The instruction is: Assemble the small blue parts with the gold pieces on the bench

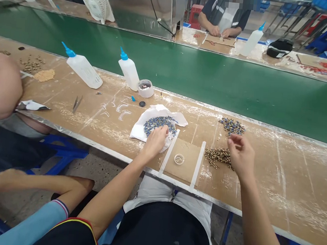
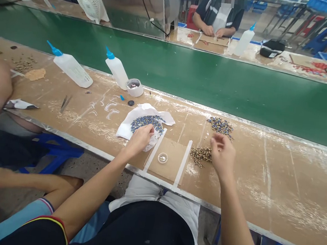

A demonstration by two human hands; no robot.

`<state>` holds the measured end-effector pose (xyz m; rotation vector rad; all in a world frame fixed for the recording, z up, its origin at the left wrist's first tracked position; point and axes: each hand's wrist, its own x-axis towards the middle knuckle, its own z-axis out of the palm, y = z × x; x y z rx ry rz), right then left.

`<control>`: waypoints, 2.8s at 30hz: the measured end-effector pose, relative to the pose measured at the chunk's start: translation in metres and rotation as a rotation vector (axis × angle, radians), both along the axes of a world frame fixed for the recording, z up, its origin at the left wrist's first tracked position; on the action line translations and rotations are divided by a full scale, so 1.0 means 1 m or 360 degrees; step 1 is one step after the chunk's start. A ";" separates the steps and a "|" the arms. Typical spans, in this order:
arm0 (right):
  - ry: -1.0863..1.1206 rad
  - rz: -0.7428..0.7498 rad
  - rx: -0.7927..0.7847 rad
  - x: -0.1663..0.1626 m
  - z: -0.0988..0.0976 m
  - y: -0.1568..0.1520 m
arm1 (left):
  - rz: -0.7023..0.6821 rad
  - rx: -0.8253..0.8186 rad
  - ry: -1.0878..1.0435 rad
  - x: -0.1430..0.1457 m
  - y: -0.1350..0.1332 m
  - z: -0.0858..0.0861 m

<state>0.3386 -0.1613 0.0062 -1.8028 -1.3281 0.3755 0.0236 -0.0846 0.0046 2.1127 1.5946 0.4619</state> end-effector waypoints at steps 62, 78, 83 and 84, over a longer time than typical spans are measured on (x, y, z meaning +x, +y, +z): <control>0.1014 0.0270 0.0124 -0.139 -0.050 -0.092 | -0.0338 -0.0488 -0.0628 0.017 -0.110 -0.020; 0.0815 0.0355 0.0163 -0.137 -0.060 -0.094 | -0.0392 -0.0401 -0.0623 0.017 -0.112 -0.022; 0.0792 0.0363 0.0170 -0.136 -0.061 -0.094 | -0.0399 -0.0377 -0.0670 0.016 -0.115 -0.024; 0.0790 0.0367 0.0169 -0.137 -0.061 -0.095 | -0.0392 -0.0374 -0.0683 0.016 -0.116 -0.025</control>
